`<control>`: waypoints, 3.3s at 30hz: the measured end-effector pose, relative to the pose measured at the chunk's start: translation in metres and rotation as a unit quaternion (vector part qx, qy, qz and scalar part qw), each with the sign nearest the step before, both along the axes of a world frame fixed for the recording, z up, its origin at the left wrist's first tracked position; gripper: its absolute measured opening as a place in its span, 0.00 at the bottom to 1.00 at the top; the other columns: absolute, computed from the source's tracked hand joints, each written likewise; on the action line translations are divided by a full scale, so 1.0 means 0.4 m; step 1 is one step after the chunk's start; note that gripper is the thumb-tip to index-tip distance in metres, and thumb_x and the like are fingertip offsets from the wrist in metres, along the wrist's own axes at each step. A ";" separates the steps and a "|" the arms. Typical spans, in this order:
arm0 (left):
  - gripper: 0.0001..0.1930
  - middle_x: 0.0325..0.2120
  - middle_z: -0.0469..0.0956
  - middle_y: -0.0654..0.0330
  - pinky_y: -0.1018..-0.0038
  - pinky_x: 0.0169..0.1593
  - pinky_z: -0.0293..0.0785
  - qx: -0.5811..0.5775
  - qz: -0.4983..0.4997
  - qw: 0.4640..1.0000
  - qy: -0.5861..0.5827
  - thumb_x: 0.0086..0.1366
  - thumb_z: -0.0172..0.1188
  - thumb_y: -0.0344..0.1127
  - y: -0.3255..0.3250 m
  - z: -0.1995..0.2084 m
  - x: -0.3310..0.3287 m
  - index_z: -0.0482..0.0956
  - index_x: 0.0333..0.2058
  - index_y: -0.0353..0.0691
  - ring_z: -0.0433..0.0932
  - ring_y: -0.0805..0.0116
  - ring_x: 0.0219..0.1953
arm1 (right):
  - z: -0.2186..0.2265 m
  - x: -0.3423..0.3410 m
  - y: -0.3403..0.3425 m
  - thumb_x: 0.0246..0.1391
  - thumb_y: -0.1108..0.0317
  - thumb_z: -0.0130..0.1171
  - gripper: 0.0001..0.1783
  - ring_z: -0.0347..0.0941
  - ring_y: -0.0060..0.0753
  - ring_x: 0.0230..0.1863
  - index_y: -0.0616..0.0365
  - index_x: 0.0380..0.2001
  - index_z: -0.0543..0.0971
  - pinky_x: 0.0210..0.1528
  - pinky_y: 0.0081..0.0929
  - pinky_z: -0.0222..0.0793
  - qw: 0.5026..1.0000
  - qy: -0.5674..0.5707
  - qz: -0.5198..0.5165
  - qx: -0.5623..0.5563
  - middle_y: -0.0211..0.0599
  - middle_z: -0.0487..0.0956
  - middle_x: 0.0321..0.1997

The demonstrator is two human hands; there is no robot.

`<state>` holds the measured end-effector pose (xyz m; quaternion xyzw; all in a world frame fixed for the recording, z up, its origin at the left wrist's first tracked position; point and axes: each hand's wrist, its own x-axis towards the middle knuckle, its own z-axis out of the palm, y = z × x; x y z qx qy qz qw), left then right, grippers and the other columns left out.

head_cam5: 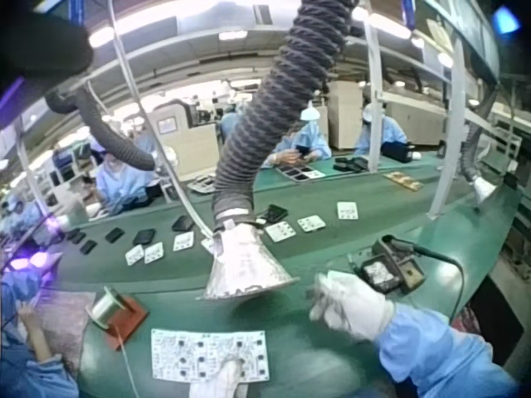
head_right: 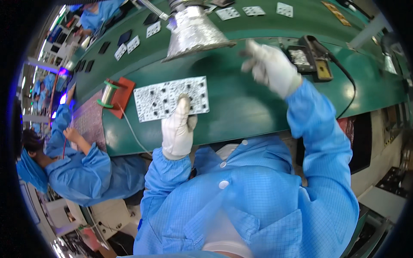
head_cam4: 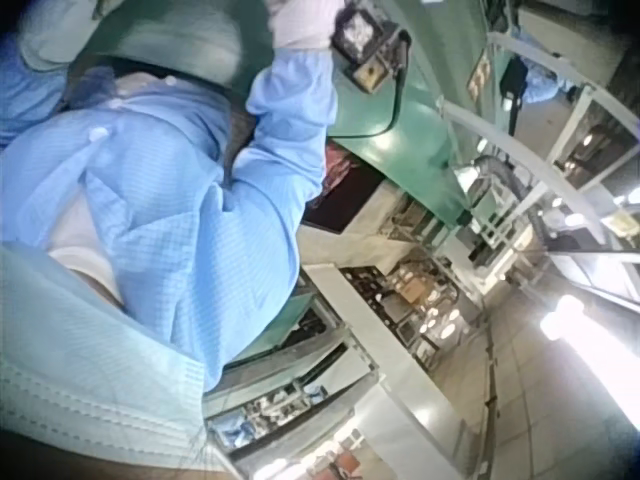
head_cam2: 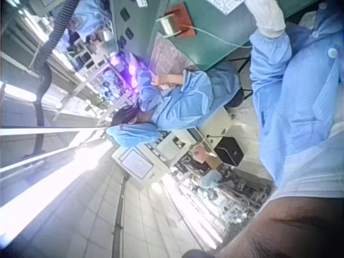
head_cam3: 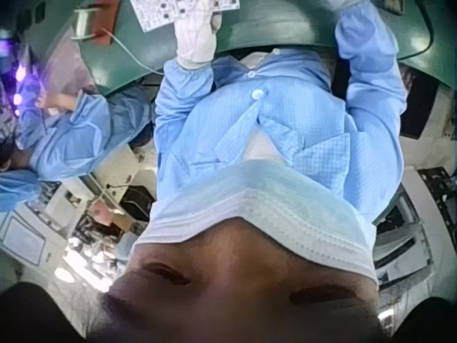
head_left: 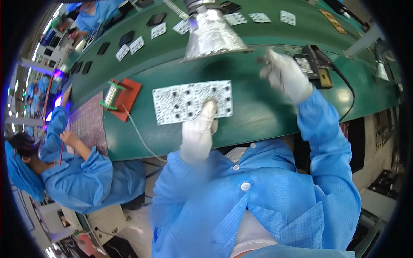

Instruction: The person separates circuit boards into smaller pieces by hand, solders components onto a circuit board using a soldering iron, and places the boards on the table.

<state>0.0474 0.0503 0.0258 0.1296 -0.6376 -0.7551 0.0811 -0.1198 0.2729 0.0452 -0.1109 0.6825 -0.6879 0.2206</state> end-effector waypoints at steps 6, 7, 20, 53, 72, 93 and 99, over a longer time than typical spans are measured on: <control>0.12 0.30 0.73 0.64 0.78 0.37 0.71 -0.573 -0.017 0.754 0.319 0.70 0.52 0.39 0.012 0.013 -0.009 0.73 0.45 0.38 0.72 0.75 0.31 | 0.028 0.198 -0.084 0.58 0.45 0.52 0.27 0.67 0.17 0.17 0.63 0.36 0.77 0.18 0.14 0.60 0.981 -0.009 0.188 0.055 0.33 0.78 0.25; 0.14 0.31 0.73 0.64 0.78 0.39 0.72 -0.276 -0.042 0.948 0.153 0.70 0.52 0.39 0.006 0.017 -0.001 0.71 0.47 0.37 0.73 0.75 0.33 | 0.039 0.197 -0.083 0.58 0.48 0.53 0.24 0.67 0.16 0.17 0.62 0.36 0.78 0.19 0.14 0.61 0.986 -0.006 0.154 0.058 0.32 0.77 0.25; 0.11 0.30 0.78 0.51 0.72 0.30 0.74 -0.678 0.207 0.638 0.303 0.54 0.63 0.24 0.012 0.004 -0.016 0.78 0.37 0.33 0.79 0.60 0.27 | -0.006 0.205 -0.113 0.52 0.64 0.61 0.13 0.71 0.25 0.22 0.64 0.35 0.77 0.24 0.24 0.66 0.673 0.707 -0.101 0.191 0.32 0.76 0.23; 0.12 0.15 0.62 0.72 0.81 0.15 0.51 0.142 0.160 0.975 -0.068 0.66 0.56 0.47 -0.256 -0.075 -0.117 0.72 0.29 0.47 0.56 0.82 0.12 | -0.075 0.117 -0.049 0.53 0.56 0.58 0.20 0.65 0.17 0.21 0.63 0.39 0.77 0.22 0.16 0.63 0.983 0.096 0.021 0.157 0.30 0.75 0.26; 0.21 0.32 0.78 0.55 0.80 0.18 0.52 0.053 0.195 0.979 -0.014 0.70 0.51 0.46 -0.324 -0.113 -0.240 0.71 0.50 0.32 0.55 0.80 0.14 | -0.144 0.097 -0.032 0.49 0.62 0.62 0.13 0.71 0.42 0.25 0.61 0.34 0.78 0.27 0.35 0.67 0.918 0.331 0.070 0.205 0.43 0.75 0.23; 0.17 0.36 0.80 0.57 0.85 0.24 0.63 -0.248 0.025 0.961 -0.121 0.67 0.51 0.35 -0.207 -0.039 0.073 0.73 0.50 0.31 0.66 0.82 0.19 | -0.169 0.081 -0.014 0.50 0.58 0.61 0.20 0.73 0.45 0.29 0.55 0.45 0.79 0.30 0.39 0.68 0.686 0.529 -0.157 0.475 0.41 0.75 0.30; 0.19 0.29 0.79 0.58 0.84 0.20 0.53 -0.282 0.165 0.943 -0.064 0.70 0.49 0.42 -0.285 -0.057 0.164 0.73 0.49 0.30 0.59 0.83 0.15 | -0.152 0.305 -0.326 0.48 0.56 0.58 0.15 0.77 0.41 0.33 0.57 0.31 0.76 0.34 0.37 0.71 0.745 0.592 0.209 0.226 0.42 0.77 0.27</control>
